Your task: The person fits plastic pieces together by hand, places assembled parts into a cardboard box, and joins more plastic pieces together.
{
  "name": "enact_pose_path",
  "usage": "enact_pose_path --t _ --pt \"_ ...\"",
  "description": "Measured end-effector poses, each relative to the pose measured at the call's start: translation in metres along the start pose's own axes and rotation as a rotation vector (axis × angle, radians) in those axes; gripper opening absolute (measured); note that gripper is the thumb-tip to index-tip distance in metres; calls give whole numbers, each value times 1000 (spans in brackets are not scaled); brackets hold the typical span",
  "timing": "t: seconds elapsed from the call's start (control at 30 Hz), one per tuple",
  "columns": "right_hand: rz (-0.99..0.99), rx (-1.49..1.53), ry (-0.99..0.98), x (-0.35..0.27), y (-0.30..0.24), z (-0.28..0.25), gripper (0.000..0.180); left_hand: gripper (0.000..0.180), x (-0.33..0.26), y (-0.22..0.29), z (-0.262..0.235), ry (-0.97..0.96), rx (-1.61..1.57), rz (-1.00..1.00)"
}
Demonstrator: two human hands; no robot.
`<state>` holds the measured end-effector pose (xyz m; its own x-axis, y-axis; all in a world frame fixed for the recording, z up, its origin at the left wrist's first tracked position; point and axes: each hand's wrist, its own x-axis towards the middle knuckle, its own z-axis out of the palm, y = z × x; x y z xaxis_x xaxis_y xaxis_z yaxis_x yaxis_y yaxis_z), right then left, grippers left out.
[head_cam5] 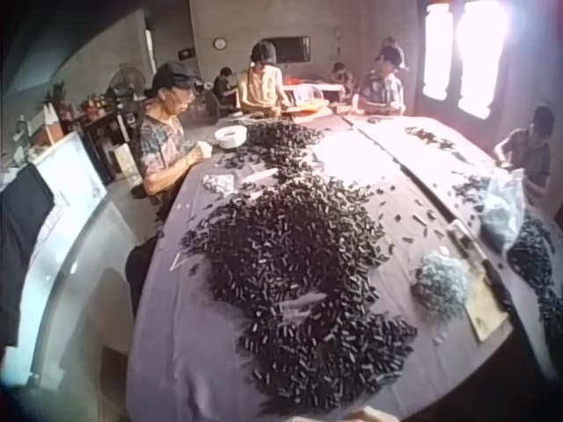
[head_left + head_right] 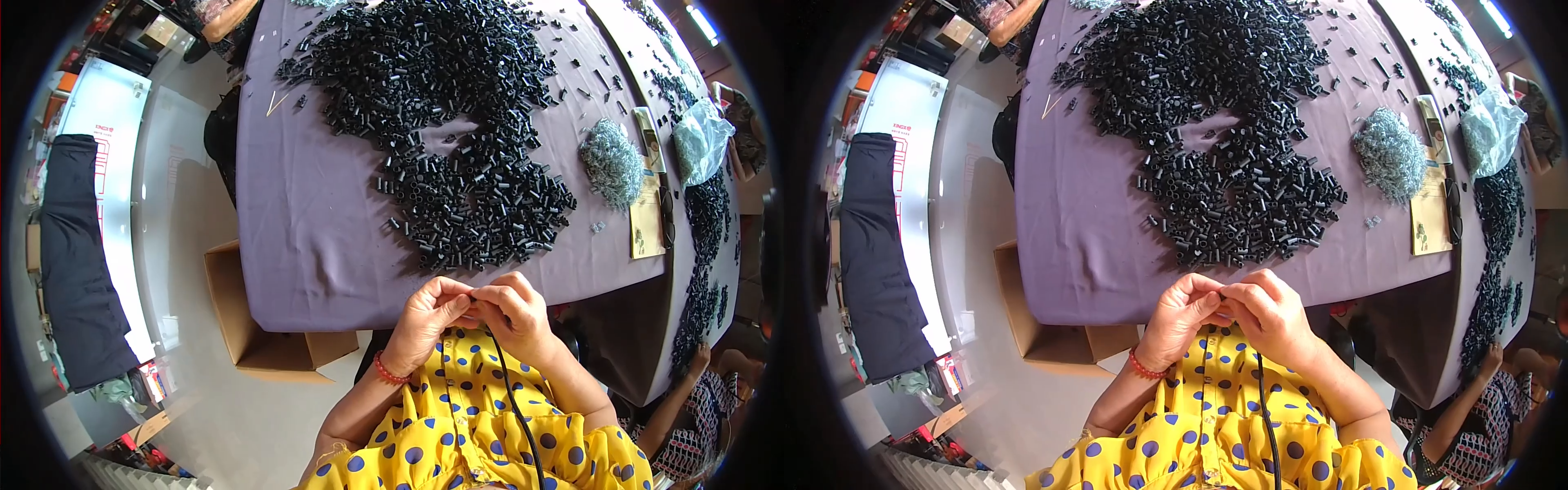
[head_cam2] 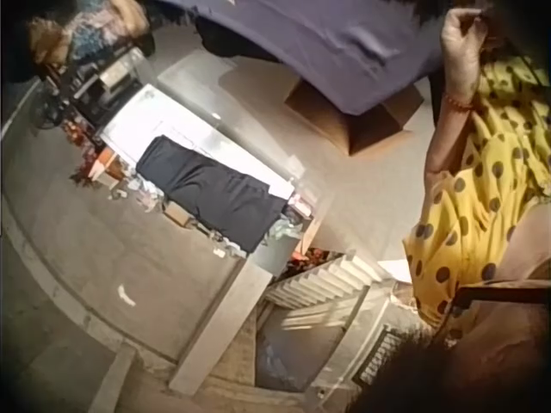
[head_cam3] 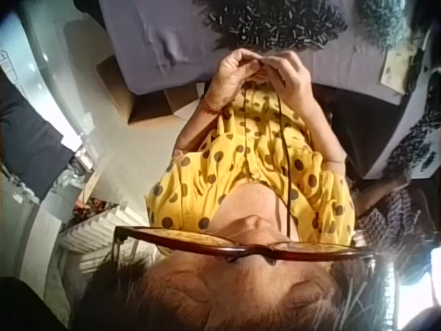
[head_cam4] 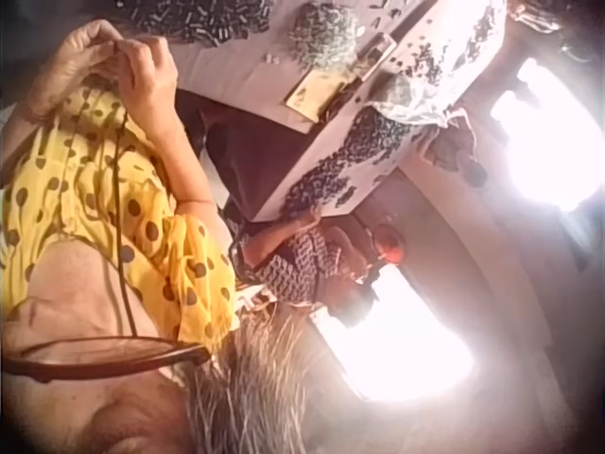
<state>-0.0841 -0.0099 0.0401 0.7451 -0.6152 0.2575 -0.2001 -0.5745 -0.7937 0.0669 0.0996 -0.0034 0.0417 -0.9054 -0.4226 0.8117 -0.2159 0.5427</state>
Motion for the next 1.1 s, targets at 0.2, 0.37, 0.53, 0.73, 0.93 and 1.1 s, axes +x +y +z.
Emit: enact_pose_path --t 0.2,0.37,0.53,0.73,0.93,1.1 --pt "106 -28 99 9 21 14 29 22 -14 9 -11 79 45 0" --pt "-36 -214 144 37 30 33 29 27 -15 9 -16 102 48 11" --pt "29 -321 100 64 29 49 19 24 -15 11 -15 101 48 19" --pt "-12 -437 -47 71 30 49 14 26 -11 11 -15 101 64 53" --pt "22 -528 -120 72 32 47 11 25 -6 13 -12 106 68 51" --pt "-71 -729 -238 71 27 39 10 25 -5 13 -13 105 65 61"
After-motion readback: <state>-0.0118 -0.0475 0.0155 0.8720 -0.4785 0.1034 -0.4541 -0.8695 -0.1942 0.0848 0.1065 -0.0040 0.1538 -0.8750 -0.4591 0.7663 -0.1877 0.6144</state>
